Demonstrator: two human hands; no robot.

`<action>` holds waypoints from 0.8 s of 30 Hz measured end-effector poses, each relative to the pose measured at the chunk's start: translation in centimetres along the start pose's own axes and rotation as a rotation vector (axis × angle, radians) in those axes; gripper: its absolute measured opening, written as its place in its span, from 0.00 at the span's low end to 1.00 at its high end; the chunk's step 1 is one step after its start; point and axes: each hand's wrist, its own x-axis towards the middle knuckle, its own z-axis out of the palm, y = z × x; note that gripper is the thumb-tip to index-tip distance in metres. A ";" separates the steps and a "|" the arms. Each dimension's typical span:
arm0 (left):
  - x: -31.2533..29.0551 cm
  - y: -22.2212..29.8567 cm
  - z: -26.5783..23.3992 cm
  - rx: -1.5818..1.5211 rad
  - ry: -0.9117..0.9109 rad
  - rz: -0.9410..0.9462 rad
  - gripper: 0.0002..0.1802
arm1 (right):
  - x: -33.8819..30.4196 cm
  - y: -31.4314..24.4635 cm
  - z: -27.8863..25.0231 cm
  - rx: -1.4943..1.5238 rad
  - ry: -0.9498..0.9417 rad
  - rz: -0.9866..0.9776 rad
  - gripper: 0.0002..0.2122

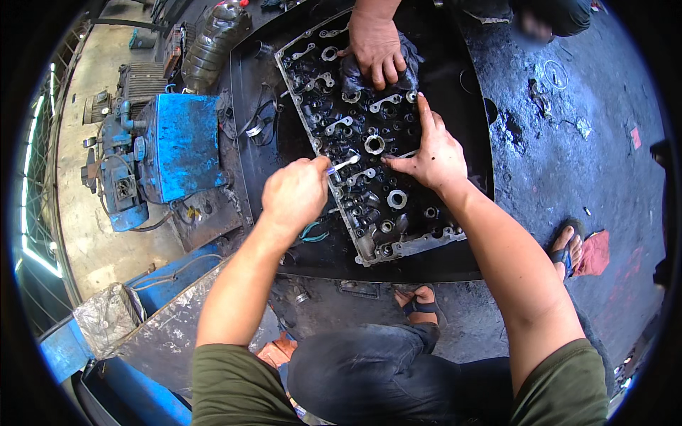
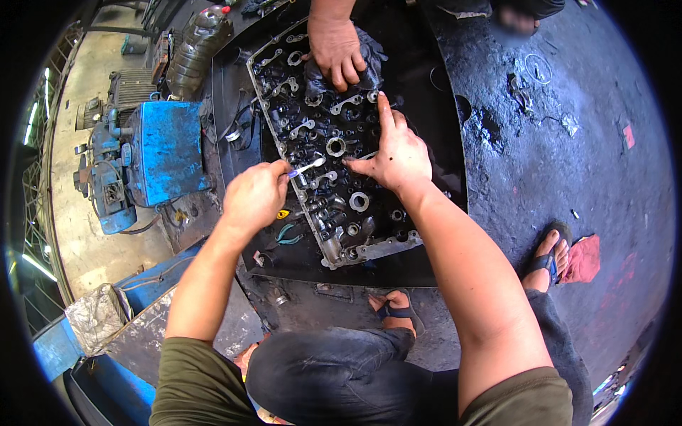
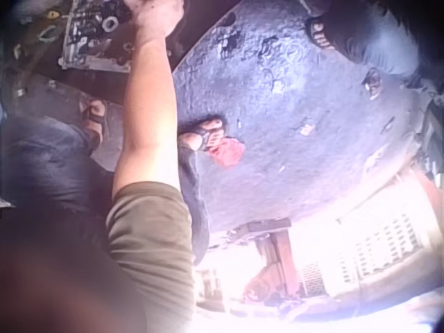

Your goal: The person cleans a greasy engine valve cover using a toothbrush and rag. They scrub the surface and wipe away grime while another person assists by wiping the part with a cloth.

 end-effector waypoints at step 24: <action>0.2 3.8 0.6 -0.092 0.226 0.064 0.06 | 0.8 2.8 1.8 0.157 0.116 -0.163 0.34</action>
